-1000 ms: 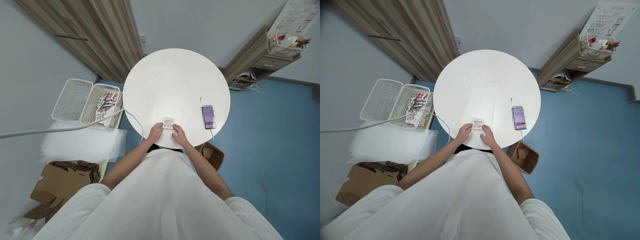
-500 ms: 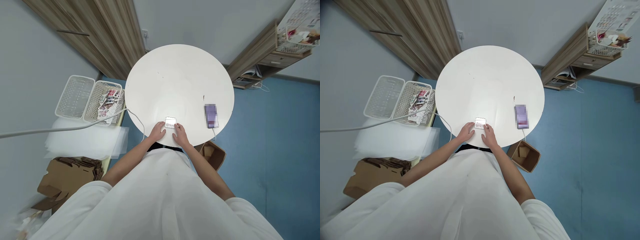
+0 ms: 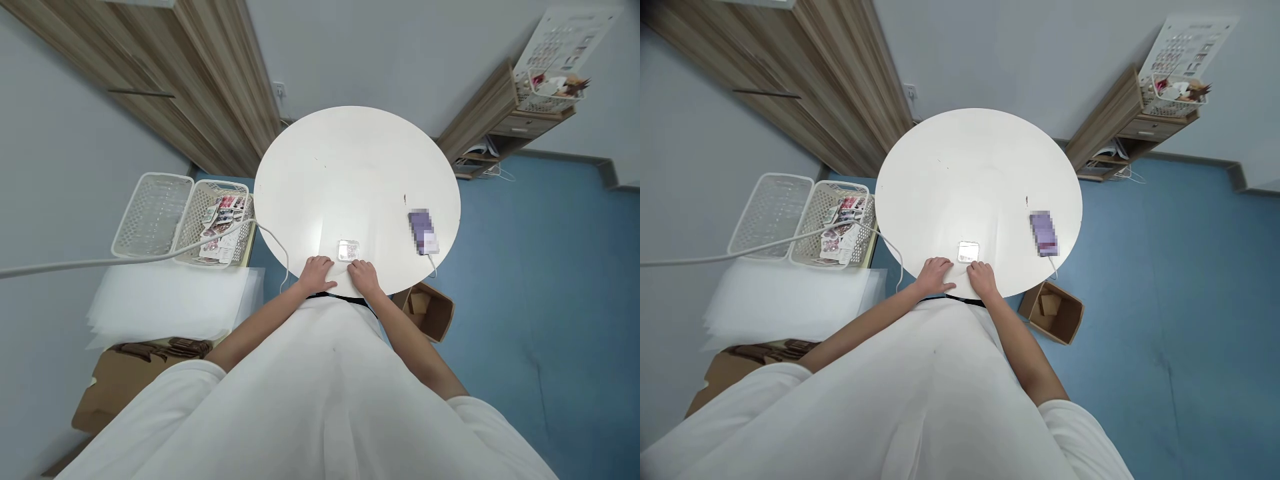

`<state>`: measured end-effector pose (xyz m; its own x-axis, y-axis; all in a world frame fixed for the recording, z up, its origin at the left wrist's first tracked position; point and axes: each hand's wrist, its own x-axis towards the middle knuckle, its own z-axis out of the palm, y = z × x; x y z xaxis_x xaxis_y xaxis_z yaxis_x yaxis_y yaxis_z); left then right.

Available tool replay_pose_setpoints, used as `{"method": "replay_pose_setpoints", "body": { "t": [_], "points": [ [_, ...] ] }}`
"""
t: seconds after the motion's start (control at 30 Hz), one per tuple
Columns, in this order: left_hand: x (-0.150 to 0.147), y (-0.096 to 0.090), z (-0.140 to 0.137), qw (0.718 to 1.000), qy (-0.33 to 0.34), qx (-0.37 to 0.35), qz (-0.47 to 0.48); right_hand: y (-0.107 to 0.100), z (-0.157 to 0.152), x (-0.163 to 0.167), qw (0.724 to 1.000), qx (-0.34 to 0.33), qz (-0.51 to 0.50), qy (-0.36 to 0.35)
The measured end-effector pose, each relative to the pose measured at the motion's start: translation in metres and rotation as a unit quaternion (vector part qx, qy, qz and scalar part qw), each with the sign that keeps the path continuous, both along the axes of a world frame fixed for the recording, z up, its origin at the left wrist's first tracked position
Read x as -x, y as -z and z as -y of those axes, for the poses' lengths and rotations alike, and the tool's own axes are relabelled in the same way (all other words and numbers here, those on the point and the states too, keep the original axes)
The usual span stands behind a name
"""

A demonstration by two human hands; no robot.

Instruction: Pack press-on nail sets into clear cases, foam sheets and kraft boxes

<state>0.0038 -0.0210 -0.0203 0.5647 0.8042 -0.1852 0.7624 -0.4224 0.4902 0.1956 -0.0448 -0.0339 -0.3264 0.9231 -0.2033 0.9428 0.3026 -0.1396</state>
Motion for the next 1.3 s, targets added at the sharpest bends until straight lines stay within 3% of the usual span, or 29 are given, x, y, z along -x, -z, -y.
{"method": "replay_pose_setpoints", "body": {
  "t": [0.2, 0.47, 0.7, 0.9, 1.0, 1.1, 1.3],
  "points": [
    [0.009, 0.004, -0.004, 0.999, 0.025, -0.024, -0.015, -0.003, 0.013, 0.002, 0.997, -0.032, -0.053, 0.034],
    [0.015, 0.004, -0.014, 0.998, 0.003, 0.030, 0.061, -0.003, 0.034, -0.015, 0.983, -0.041, -0.140, 0.109],
    [0.015, 0.001, -0.035, 0.981, -0.111, 0.112, 0.112, -0.015, 0.007, -0.027, 0.960, 0.056, -0.191, 0.196],
    [0.000, 0.005, -0.051, 0.978, -0.181, 0.100, 0.014, -0.018, -0.017, -0.020, 0.951, 0.098, -0.141, 0.258],
    [-0.007, 0.007, -0.049, 0.987, -0.152, 0.051, -0.029, -0.014, -0.021, -0.015, 0.959, 0.057, -0.115, 0.252],
    [-0.011, 0.010, -0.047, 0.995, -0.098, -0.029, -0.005, -0.008, -0.020, -0.013, 0.970, -0.019, -0.113, 0.215],
    [-0.011, 0.007, -0.051, 0.991, 0.106, -0.076, 0.001, -0.004, -0.016, -0.017, 0.990, -0.040, -0.125, 0.059]
  ]
}}
